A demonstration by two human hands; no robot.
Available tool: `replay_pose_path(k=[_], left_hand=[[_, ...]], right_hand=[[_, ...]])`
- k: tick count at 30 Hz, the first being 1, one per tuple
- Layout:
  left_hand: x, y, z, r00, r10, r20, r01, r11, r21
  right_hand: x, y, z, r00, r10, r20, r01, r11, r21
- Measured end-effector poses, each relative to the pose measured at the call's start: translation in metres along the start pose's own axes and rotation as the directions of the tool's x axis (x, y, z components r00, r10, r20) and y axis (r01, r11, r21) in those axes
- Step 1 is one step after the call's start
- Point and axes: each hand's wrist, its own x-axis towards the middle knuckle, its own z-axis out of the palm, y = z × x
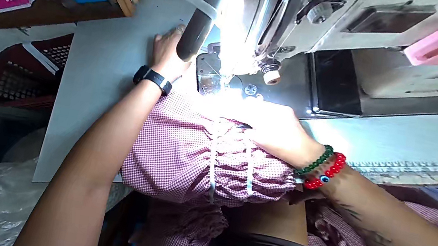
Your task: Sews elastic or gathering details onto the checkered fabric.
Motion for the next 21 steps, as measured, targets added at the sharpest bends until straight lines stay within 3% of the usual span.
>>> replay_pose_path(k=[3, 5, 8, 11, 13, 16, 19, 21], left_hand=[[0.006, -0.006, -0.011, 0.999, 0.007, 0.048, -0.006, 1.000, -0.015], [-0.012, 0.000, -0.021, 0.995, 0.017, 0.102, -0.005, 0.993, -0.120], [-0.055, 0.030, -0.025, 0.980, 0.200, -0.001, -0.191, 0.936, -0.294], [-0.062, 0.044, -0.004, 0.924, 0.382, 0.009, -0.364, 0.887, -0.284], [-0.056, 0.046, 0.008, 0.926, 0.378, 0.005, -0.359, 0.882, -0.307], [-0.057, 0.048, 0.011, 0.918, 0.376, -0.127, -0.397, 0.877, -0.273], [-0.079, 0.051, 0.007, 0.880, 0.446, -0.161, -0.473, 0.847, -0.241], [-0.096, 0.053, 0.005, 0.860, 0.477, -0.182, -0.510, 0.814, -0.277]], right_hand=[[0.002, 0.004, -0.001, 0.999, 0.007, 0.042, -0.007, 1.000, -0.005], [0.004, 0.006, -0.001, 0.999, 0.011, 0.048, -0.011, 1.000, 0.001], [0.003, 0.006, -0.001, 1.000, -0.003, 0.016, 0.003, 1.000, -0.003], [0.002, 0.006, 0.000, 1.000, 0.003, 0.011, -0.003, 1.000, -0.004], [0.002, 0.006, 0.000, 1.000, 0.001, 0.006, -0.001, 1.000, -0.005], [0.000, 0.004, 0.002, 0.999, 0.039, -0.027, -0.039, 0.999, 0.000], [0.007, -0.001, -0.003, 0.981, 0.183, 0.071, -0.181, 0.983, -0.034], [0.010, -0.002, -0.004, 0.979, 0.191, 0.075, -0.188, 0.981, -0.048]])
